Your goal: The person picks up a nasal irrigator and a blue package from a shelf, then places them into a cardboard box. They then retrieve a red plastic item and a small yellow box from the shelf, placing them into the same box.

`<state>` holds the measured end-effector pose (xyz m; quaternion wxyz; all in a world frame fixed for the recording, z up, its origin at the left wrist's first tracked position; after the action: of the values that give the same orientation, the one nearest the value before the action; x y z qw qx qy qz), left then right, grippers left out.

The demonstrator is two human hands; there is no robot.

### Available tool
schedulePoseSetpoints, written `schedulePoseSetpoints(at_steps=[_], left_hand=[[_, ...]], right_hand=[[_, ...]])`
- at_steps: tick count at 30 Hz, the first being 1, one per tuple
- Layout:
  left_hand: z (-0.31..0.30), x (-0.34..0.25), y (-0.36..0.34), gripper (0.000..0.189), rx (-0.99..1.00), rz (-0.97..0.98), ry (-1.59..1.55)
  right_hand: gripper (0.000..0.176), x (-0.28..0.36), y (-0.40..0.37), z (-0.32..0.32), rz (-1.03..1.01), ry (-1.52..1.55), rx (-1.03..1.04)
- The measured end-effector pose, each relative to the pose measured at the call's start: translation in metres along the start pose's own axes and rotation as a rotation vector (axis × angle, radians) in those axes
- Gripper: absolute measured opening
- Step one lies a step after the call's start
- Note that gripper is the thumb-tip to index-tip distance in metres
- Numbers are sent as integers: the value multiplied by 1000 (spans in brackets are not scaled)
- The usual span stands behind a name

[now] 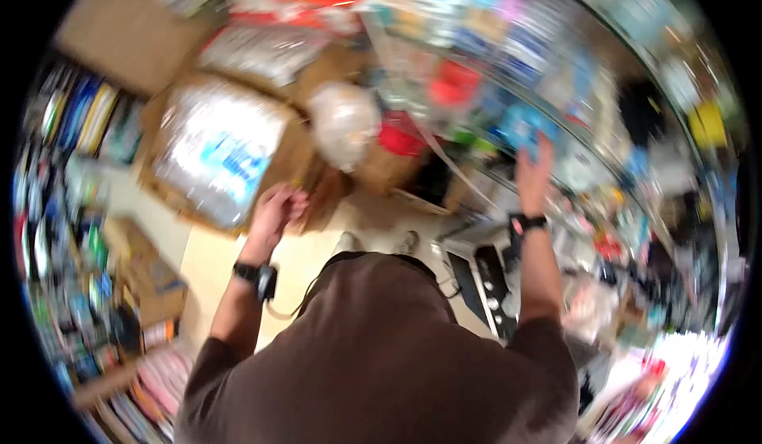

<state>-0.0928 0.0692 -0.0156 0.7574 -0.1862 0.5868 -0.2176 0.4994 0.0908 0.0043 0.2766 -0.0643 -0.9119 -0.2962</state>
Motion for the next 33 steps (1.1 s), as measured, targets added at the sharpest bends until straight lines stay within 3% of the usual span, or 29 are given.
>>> schedulePoseSetpoints(at_steps=[1, 2, 3, 4, 5, 6, 7, 9, 11, 15, 16, 20, 23, 26, 29, 30, 33], left_hand=[[-11, -1, 9, 18, 34, 34, -15], [-19, -11, 14, 16, 69, 82, -35], [-33, -21, 15, 15, -50, 104, -62], [-45, -37, 13, 14, -115, 136, -37], [-65, -46, 21, 15, -179, 145, -23], [-86, -49, 21, 14, -240, 164, 4], [-110, -51, 32, 12, -306, 181, 16], [-158, -49, 53, 9, -415, 144, 64], [-214, -36, 86, 11, -492, 93, 71], [-299, -18, 134, 19, -618, -84, 85], [-314, -13, 144, 29, -622, -142, 134], [-331, -12, 168, 52, -614, -277, 488], [-339, 1, 179, 56, -656, -261, 442], [-347, 9, 184, 67, -583, -284, 542], [-357, 29, 208, 79, -662, -333, 696], [-349, 28, 201, 79, -658, -387, 547], [-356, 38, 215, 72, -571, -367, 592]], right_hand=[[43, 16, -12, -5, 153, 187, -34], [33, 13, -19, -4, 178, 112, -18], [26, -4, -37, 11, 426, 422, -44], [19, 4, -50, 13, 256, 491, -126], [16, 5, -62, 25, 259, 667, -135], [14, 16, -88, 24, 396, 664, -76], [13, 4, -104, 35, 420, 824, -5], [15, 7, -133, 39, 618, 718, 19], [18, 11, -159, 45, 753, 849, 24], [24, 35, -185, 42, 975, 916, 48], [24, 36, -188, 39, 992, 923, 37], [26, 53, -201, 23, 1023, 904, 12], [27, 62, -222, 14, 1046, 883, -5], [26, 76, -252, 12, 1117, 832, -50], [25, 92, -279, 13, 1195, 817, -89], [25, 91, -287, 16, 1190, 834, -96], [23, 101, -306, 21, 1210, 859, -49]])
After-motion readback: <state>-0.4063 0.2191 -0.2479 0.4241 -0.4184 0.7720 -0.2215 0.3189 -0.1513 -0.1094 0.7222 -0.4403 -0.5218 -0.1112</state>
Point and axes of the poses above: each hand's wrist, its own y-axis towards the middle knuckle, its own z-axis out of the palm, x = y × z, the point moved 5 cm from there along y, towards the middle knuckle, and after that the axes turned 4 degrees about x, right-handed, at the moved point
